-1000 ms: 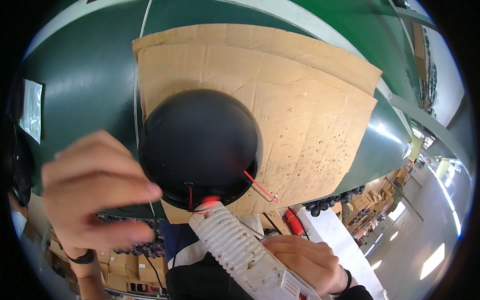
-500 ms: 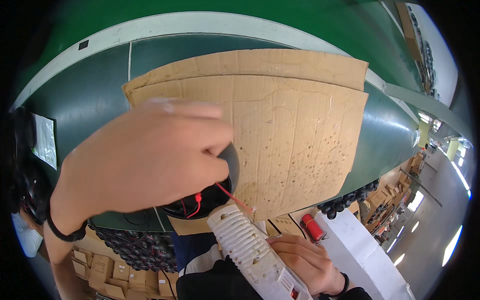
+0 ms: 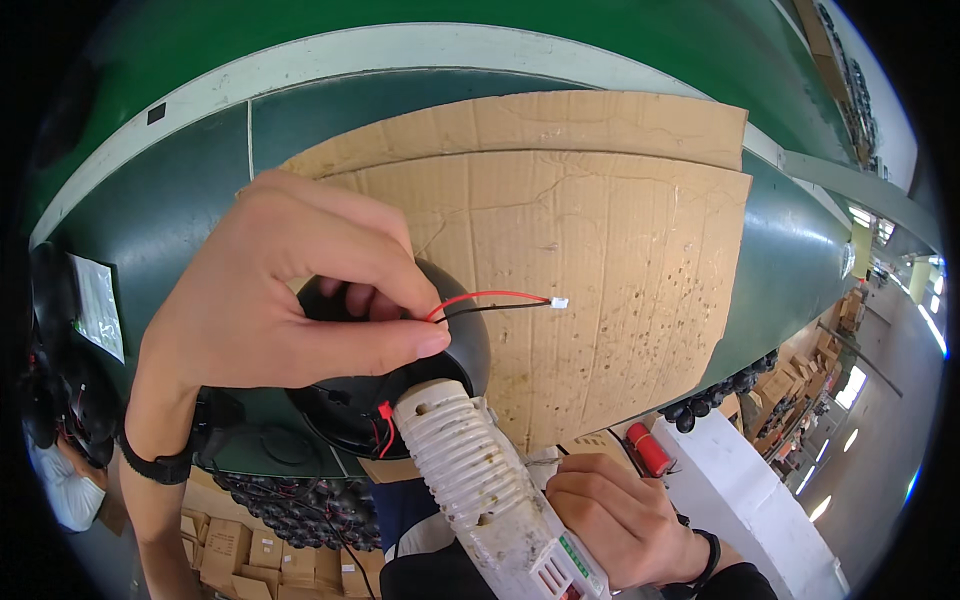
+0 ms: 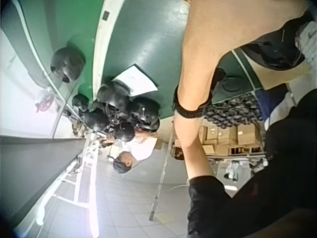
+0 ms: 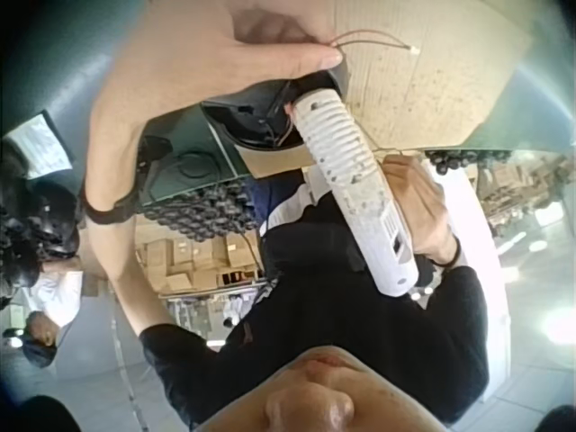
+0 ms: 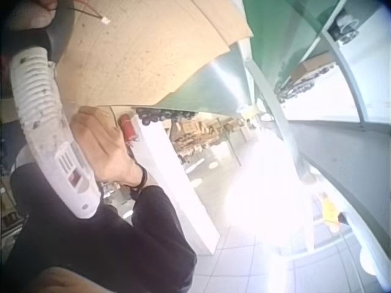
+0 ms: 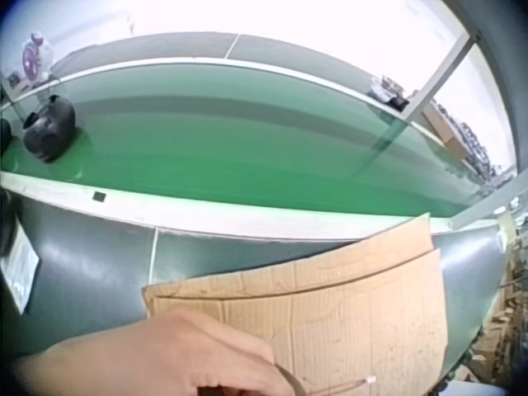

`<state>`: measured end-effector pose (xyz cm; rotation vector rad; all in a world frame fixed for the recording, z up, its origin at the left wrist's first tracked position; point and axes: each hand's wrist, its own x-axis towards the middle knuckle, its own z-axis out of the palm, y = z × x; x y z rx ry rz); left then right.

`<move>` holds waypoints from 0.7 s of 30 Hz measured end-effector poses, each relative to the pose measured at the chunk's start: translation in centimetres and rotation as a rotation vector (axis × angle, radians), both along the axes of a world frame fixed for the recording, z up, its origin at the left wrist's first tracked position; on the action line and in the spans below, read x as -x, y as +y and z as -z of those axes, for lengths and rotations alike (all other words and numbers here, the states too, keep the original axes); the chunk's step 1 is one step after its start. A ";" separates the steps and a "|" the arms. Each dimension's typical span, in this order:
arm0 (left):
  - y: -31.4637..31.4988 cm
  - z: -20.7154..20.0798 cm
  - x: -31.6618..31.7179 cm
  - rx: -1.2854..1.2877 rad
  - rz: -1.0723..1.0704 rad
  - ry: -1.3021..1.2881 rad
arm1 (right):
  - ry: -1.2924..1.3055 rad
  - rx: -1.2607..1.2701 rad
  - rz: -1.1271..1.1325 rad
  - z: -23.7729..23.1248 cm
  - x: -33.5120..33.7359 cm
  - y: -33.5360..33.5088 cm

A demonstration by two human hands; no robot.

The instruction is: Apply hot glue to secure wires and connectors inside plastic dome housings at an assembly line.

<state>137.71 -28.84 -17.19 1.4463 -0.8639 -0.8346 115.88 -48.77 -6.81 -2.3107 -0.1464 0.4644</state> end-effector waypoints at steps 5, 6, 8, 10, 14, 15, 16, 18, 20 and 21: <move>0.2 -0.2 0.0 -0.008 -0.008 -0.005 | 0.038 0.003 -0.028 -0.2 0.1 -0.2; 0.2 -0.1 -0.1 -0.006 -0.007 -0.006 | 0.024 0.005 -0.008 -0.2 0.2 0.0; 0.2 -0.1 -0.2 0.029 -0.014 -0.032 | 0.007 0.007 0.014 -0.3 0.1 0.2; 0.6 -0.2 -0.2 0.022 -0.038 -0.054 | 0.018 -0.011 0.018 -0.4 0.0 0.0; 2.3 -0.9 -0.2 0.081 -0.065 -0.110 | 0.027 0.007 0.038 -0.4 0.3 -0.2; 3.0 -1.2 0.3 0.108 -0.075 -0.111 | 0.032 -0.007 0.036 -0.3 0.3 -0.3; 3.6 -1.5 0.7 0.098 -0.073 -0.112 | 0.036 -0.023 0.033 -0.2 0.3 -0.3; 4.5 -2.3 1.4 0.058 -0.047 -0.192 | 0.040 -0.006 0.040 -0.4 0.2 -0.3; 4.7 -2.1 2.3 0.114 -0.058 -0.203 | 0.042 0.036 0.048 -1.2 -0.2 -0.4; 4.7 -2.2 2.7 0.127 -0.066 -0.204 | 0.060 0.006 0.039 -1.2 -0.4 -0.5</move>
